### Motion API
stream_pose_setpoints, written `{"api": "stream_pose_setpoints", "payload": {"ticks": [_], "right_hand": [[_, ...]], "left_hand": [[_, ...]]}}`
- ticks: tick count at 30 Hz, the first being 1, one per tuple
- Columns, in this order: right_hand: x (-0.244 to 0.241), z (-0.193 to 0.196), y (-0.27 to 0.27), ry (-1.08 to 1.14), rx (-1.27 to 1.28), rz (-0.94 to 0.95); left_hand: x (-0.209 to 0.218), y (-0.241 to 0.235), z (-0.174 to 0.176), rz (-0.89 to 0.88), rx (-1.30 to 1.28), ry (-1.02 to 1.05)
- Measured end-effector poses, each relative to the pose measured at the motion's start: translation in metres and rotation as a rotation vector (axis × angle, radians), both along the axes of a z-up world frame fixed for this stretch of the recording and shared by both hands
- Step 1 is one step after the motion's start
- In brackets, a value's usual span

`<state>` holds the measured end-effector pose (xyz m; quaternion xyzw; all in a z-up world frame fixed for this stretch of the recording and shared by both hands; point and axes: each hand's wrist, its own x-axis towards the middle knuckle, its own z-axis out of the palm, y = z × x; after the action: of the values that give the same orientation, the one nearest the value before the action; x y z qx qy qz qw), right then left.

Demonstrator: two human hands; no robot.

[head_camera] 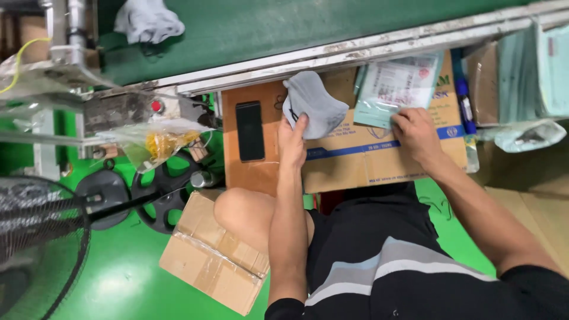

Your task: The recorder is taking face masks from a conveyor belt and putting them into plastic bags.

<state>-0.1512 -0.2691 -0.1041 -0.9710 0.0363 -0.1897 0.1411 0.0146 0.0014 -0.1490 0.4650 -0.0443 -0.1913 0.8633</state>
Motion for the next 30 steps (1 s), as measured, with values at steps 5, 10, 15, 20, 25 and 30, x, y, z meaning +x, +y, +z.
{"api": "stream_pose_setpoints", "payload": {"ticks": [5,10,15,20,25,30], "right_hand": [[0.001,-0.004,-0.011,-0.047,-0.034,0.078],[0.01,0.006,-0.006,-0.03,0.004,0.144],[0.01,0.0,-0.008,0.004,-0.157,0.104],[0.003,0.002,-0.001,0.018,-0.106,0.122],[-0.008,-0.001,0.006,0.189,-0.15,0.077],[-0.005,0.015,0.013,-0.012,-0.151,0.086]], "left_hand": [[-0.018,-0.005,0.025,-0.107,-0.222,0.116],[-0.03,-0.005,0.005,-0.155,-0.301,0.151],[-0.039,-0.02,0.028,-0.176,-0.165,0.058],[-0.05,-0.029,0.031,-0.211,-0.155,0.091],[-0.055,-0.033,0.036,-0.237,-0.14,0.087],[-0.058,-0.035,0.043,-0.221,-0.122,0.071]]}}
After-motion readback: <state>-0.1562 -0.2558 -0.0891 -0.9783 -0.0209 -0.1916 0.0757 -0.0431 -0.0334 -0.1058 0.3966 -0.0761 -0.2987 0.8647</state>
